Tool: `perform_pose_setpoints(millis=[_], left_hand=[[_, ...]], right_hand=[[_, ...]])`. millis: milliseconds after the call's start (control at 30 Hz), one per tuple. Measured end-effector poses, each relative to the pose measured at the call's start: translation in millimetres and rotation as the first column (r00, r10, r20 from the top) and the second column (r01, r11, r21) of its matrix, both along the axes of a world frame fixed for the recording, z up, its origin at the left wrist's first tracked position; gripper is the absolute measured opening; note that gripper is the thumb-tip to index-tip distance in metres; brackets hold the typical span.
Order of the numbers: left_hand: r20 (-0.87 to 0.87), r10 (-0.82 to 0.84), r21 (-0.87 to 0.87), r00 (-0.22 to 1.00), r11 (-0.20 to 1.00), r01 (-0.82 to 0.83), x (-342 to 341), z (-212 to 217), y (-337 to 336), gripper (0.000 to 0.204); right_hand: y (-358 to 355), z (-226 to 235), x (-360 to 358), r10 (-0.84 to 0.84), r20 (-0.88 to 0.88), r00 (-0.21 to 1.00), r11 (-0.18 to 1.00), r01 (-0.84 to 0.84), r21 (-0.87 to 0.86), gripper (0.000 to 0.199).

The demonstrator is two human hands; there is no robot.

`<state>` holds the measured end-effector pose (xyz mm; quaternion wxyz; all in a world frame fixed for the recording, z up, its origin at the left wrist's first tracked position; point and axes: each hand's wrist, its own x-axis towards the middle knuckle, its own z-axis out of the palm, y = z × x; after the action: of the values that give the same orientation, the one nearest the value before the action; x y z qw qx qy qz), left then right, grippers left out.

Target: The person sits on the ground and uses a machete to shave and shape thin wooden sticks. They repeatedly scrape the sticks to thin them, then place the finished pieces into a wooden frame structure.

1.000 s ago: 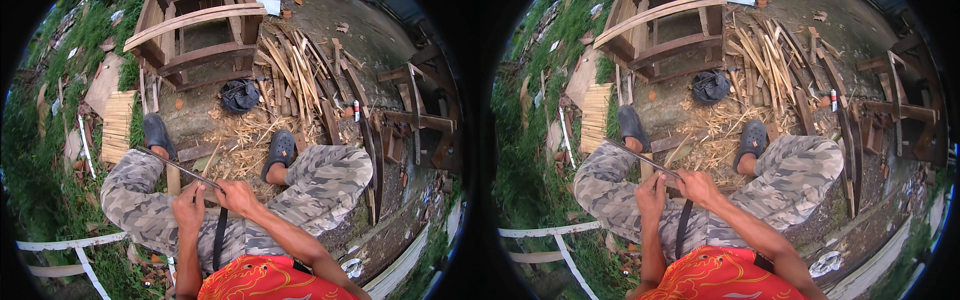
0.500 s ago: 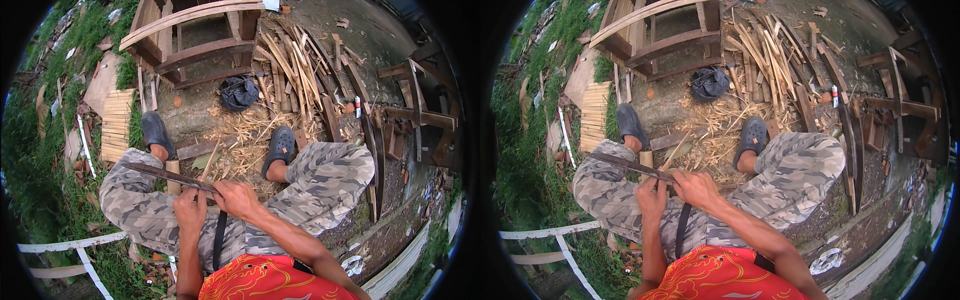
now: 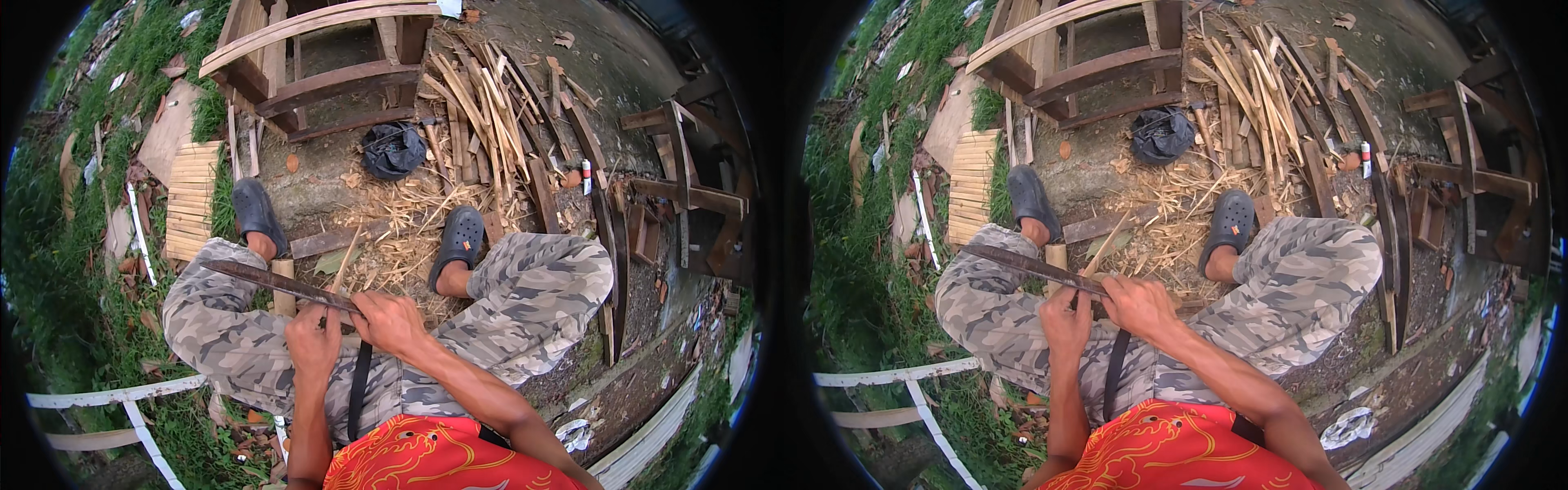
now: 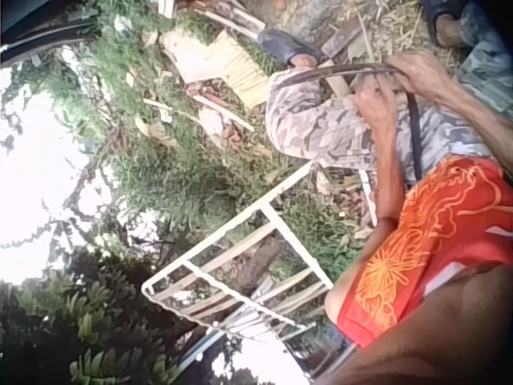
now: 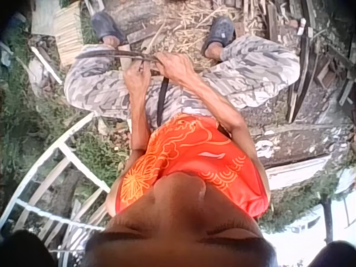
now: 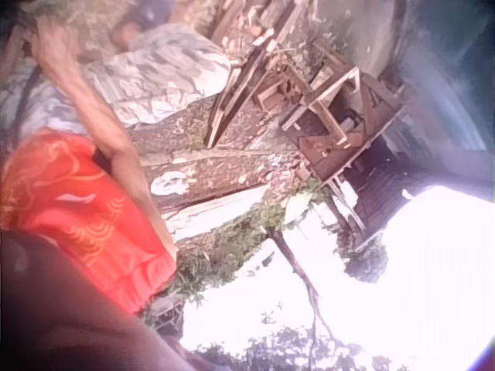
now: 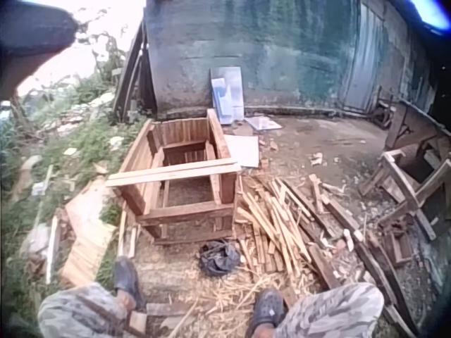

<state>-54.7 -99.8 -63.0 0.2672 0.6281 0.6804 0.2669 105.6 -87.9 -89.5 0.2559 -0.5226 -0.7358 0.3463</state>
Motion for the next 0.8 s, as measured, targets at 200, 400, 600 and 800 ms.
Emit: perform_pose_setpoints(millis=[200,400,600,800], left_hand=[[-0.046,-0.009,0.023,0.999,1.0,0.01,2,4,1,0.008],[-0.132,-0.037,0.035,0.991,0.998,0.042,8,10,5,0.012],[-0.105,-0.004,0.155,0.994,0.988,0.02,10,21,6,0.013],[-0.209,-0.026,0.047,0.978,0.998,0.037,10,10,15,0.012]], right_hand=[[0,5,-1,-0.007,0.013,1.0,0.999,0.007,-0.032,0.014],[2,7,-1,-0.059,-0.042,0.997,0.998,0.059,-0.014,0.013],[2,16,-4,-0.062,-0.119,0.991,0.997,0.066,0.032,0.014],[6,9,-9,-0.064,0.042,0.997,0.996,0.067,-0.066,0.017]])
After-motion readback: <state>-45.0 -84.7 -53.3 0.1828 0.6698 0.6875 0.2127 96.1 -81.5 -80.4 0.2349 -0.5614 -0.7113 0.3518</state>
